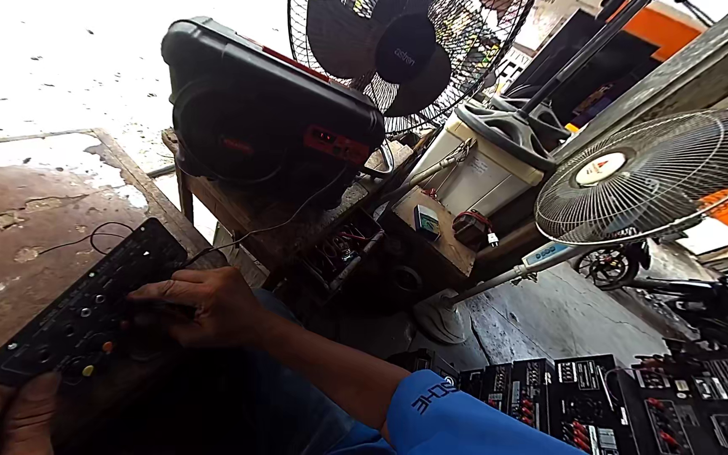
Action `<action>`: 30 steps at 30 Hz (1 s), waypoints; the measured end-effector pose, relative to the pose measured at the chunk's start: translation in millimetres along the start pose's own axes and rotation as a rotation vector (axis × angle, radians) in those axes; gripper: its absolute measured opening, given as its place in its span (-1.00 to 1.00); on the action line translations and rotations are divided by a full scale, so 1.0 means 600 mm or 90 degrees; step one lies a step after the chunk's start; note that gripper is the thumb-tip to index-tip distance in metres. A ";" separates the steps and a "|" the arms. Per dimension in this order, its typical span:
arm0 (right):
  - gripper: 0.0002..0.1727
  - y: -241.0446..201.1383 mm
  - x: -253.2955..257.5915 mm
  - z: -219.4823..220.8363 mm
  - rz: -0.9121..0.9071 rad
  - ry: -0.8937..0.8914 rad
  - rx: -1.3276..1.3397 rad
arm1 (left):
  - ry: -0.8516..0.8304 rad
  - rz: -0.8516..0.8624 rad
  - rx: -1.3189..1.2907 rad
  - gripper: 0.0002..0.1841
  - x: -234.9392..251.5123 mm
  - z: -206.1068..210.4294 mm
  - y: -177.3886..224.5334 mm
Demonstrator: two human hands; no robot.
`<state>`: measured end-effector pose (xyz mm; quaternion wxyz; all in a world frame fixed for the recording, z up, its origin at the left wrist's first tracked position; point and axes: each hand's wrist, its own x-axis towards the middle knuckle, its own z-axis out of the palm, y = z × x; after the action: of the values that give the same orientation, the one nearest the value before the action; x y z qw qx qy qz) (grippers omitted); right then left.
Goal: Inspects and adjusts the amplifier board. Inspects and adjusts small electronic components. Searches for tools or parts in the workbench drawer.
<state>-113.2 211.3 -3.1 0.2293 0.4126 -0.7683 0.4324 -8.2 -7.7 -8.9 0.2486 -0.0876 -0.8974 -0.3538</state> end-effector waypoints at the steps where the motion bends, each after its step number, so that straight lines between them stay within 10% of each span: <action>1: -0.77 -0.001 0.000 0.000 0.001 0.000 -0.001 | 0.001 -0.001 0.000 -0.65 0.000 0.000 0.000; 30: -0.78 -0.002 -0.002 0.004 -0.027 0.026 -0.022 | -0.008 -0.005 -0.030 -0.66 -0.001 0.004 -0.005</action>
<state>-111.6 209.2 -4.4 0.2613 0.4158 -0.7617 0.4226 -9.7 -8.3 -12.7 0.2394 -0.0920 -0.8907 -0.3753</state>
